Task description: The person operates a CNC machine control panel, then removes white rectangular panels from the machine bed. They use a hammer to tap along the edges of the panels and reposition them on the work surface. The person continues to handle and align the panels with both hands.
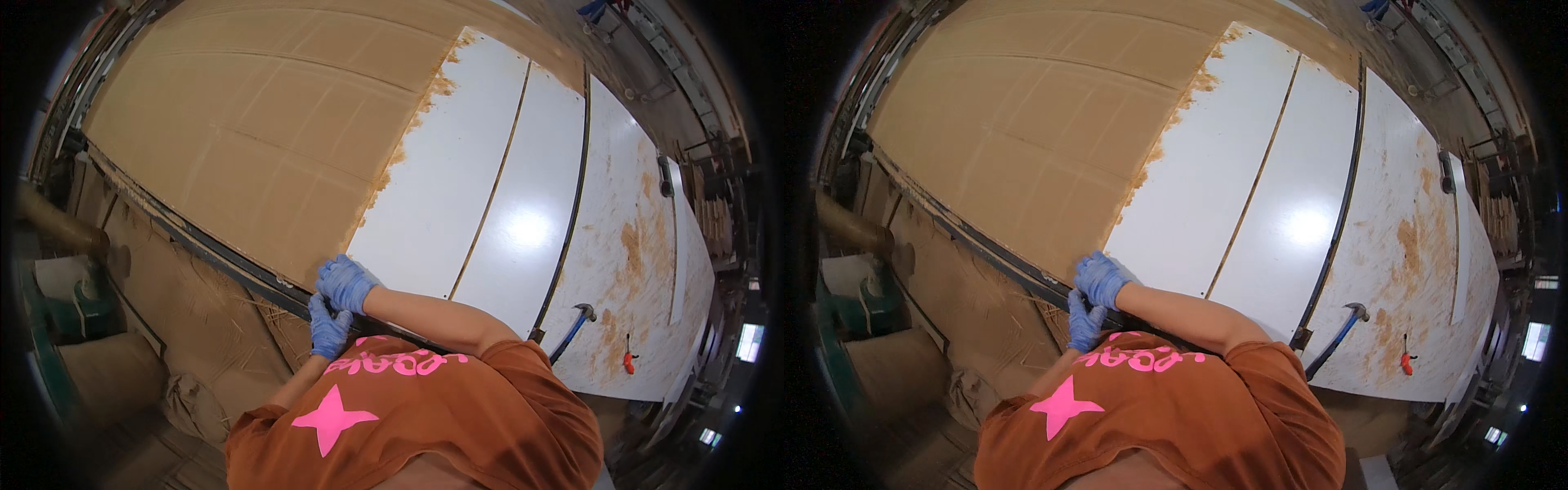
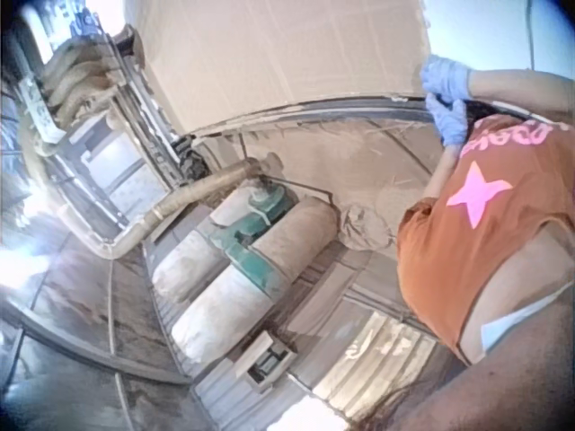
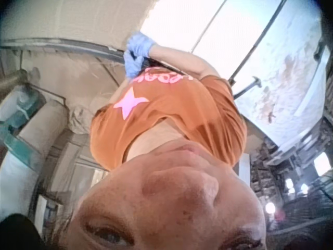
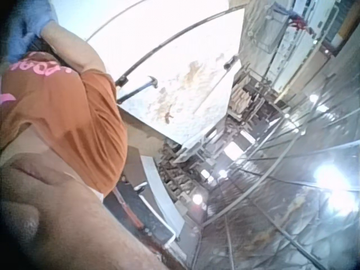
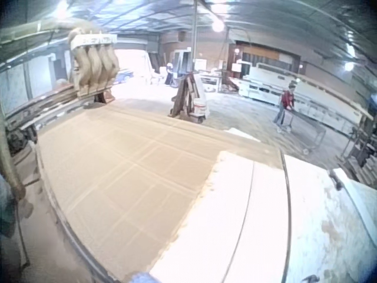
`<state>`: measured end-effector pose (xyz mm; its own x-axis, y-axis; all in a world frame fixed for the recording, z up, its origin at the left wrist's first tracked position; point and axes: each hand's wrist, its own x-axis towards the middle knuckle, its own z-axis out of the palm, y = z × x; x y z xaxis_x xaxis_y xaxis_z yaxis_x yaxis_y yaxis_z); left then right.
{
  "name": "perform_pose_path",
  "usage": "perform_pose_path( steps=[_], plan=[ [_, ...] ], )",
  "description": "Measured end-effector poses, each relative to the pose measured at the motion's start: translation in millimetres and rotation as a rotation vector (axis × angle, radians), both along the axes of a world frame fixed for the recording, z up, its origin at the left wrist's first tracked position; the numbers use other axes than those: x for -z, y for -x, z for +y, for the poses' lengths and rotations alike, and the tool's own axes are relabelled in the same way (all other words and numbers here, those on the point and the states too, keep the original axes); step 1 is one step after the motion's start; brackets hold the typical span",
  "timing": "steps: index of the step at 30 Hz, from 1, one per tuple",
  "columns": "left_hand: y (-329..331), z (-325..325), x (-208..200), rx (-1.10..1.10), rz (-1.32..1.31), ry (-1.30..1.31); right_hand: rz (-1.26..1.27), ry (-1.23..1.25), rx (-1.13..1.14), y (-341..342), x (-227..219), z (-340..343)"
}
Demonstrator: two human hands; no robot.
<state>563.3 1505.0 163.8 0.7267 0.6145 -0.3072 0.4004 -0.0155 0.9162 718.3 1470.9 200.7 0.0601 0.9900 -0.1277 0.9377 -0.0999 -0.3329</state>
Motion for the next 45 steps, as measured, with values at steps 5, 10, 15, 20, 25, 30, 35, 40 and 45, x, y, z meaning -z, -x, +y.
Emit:
perform_pose_path(
  steps=[5,10,15,20,25,30,35,40,45],
  plan=[
    [12.2,5.6,14.4,0.092,-0.042,-0.049,0.051,0.047,0.023,0.8,-6.9,-1.8],
    [16.4,10.0,11.2,0.138,0.044,0.050,0.071,0.130,0.011,-3.5,-18.2,-7.4],
    [5.9,-13.7,4.5,0.058,-0.031,0.031,-0.008,-0.218,-0.006,-3.3,7.3,-35.6],
    [-5.6,-11.3,-10.3,-0.042,-0.050,-0.022,0.008,-0.129,0.062,5.0,3.8,-19.3],
    [-13.2,-6.0,-7.8,-0.066,0.135,-0.214,-0.054,-0.140,0.030,3.2,11.8,-6.6],
    [-5.9,-9.1,-0.4,-0.088,0.121,-0.249,-0.044,-0.142,0.012,7.6,20.9,-6.6],
    [5.1,-5.0,15.9,-0.022,0.066,-0.199,0.035,-0.117,0.016,5.4,12.2,-8.7],
    [8.9,1.5,21.0,-0.024,-0.001,0.046,0.144,-0.105,0.030,-8.0,-10.3,-14.2],
    [-4.7,13.3,6.5,0.124,-0.088,-0.290,0.190,-0.226,0.225,-8.6,7.5,-46.1]
  ],
)
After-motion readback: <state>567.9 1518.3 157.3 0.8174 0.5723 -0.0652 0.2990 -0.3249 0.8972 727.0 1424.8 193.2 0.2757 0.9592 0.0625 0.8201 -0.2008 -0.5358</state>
